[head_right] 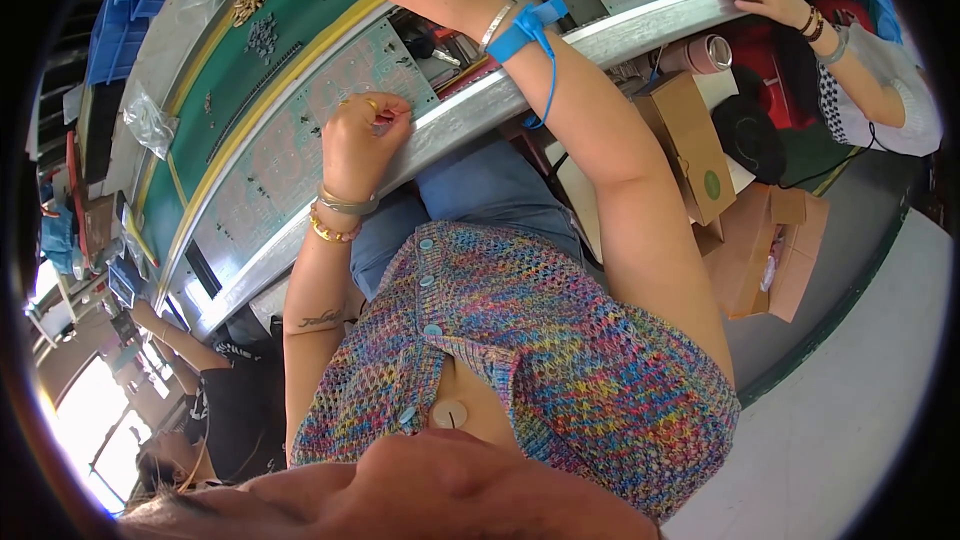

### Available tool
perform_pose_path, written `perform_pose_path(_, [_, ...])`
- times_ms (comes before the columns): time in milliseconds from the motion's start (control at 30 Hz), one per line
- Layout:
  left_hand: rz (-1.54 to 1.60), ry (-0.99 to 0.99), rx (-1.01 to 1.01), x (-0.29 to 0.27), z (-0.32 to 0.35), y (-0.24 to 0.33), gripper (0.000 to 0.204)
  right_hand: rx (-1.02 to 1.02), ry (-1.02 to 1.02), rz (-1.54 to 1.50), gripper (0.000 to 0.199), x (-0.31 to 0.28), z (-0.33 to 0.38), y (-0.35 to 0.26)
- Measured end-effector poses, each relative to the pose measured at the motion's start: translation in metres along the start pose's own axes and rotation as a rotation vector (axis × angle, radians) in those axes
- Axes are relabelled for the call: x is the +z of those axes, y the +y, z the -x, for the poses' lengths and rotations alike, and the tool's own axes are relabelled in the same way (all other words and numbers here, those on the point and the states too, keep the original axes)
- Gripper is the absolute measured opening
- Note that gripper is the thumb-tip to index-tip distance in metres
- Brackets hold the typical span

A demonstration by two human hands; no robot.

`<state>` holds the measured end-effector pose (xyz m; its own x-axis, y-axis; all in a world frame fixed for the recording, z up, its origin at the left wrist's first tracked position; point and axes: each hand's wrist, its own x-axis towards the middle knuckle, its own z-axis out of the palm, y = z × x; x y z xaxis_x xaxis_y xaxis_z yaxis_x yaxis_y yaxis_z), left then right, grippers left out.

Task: The person assembles circuit boards by picking small electronic components from the assembly line surface and inserting them into printed circuit boards by hand.

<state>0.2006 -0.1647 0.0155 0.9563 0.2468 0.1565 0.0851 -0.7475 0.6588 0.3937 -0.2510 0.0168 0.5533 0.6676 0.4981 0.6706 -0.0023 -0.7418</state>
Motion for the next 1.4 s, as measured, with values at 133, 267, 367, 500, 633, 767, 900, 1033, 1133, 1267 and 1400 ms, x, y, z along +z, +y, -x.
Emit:
perform_pose_path(133, [-0.078, 0.026, 0.061, 0.003, -0.001, 0.001, 0.007, -0.024, 0.028, 0.029, 0.014, 0.001, 0.001, 0.003])
perform_pose_path(267, [-0.191, 0.031, 0.124, 0.003, -0.001, 0.005, 0.008, -0.060, 0.056, 0.041, 0.013, 0.000, 0.002, -0.002])
perform_pose_path(367, [-0.195, 0.028, 0.149, 0.003, -0.001, 0.005, 0.008, -0.203, 0.098, 0.345, 0.014, -0.002, 0.002, -0.012])
perform_pose_path(500, [-0.213, 0.024, 0.162, 0.004, -0.001, 0.005, 0.007, -0.042, 0.031, 0.057, 0.013, 0.003, 0.002, 0.001])
perform_pose_path(633, [-0.223, 0.014, 0.161, 0.003, -0.002, 0.004, 0.007, -0.026, 0.031, 0.058, 0.013, 0.007, 0.003, 0.005])
perform_pose_path(767, [-0.224, 0.004, 0.173, 0.004, -0.001, 0.002, 0.009, -0.036, 0.040, 0.070, 0.013, 0.008, 0.003, 0.006])
perform_pose_path(900, [-0.217, 0.004, 0.176, 0.002, 0.000, 0.001, 0.012, -0.065, 0.045, 0.075, 0.013, 0.010, 0.002, 0.006])
perform_pose_path(1033, [-0.143, 0.018, 0.228, -0.008, 0.007, -0.004, 0.024, 0.030, -0.043, 0.012, 0.014, 0.009, 0.002, -0.002])
perform_pose_path(1133, [-0.124, 0.073, 0.235, -0.029, 0.020, -0.009, 0.032, 0.095, -0.139, -0.002, 0.013, 0.009, 0.015, -0.009])
perform_pose_path(1267, [-0.229, 0.121, 0.137, -0.053, 0.050, -0.024, 0.036, -0.091, -0.230, 0.007, 0.009, 0.010, 0.048, -0.027])
perform_pose_path(1400, [-0.285, 0.017, 0.142, -0.039, 0.057, -0.015, 0.042, 0.135, -0.333, -0.102, 0.011, 0.015, 0.063, -0.039])
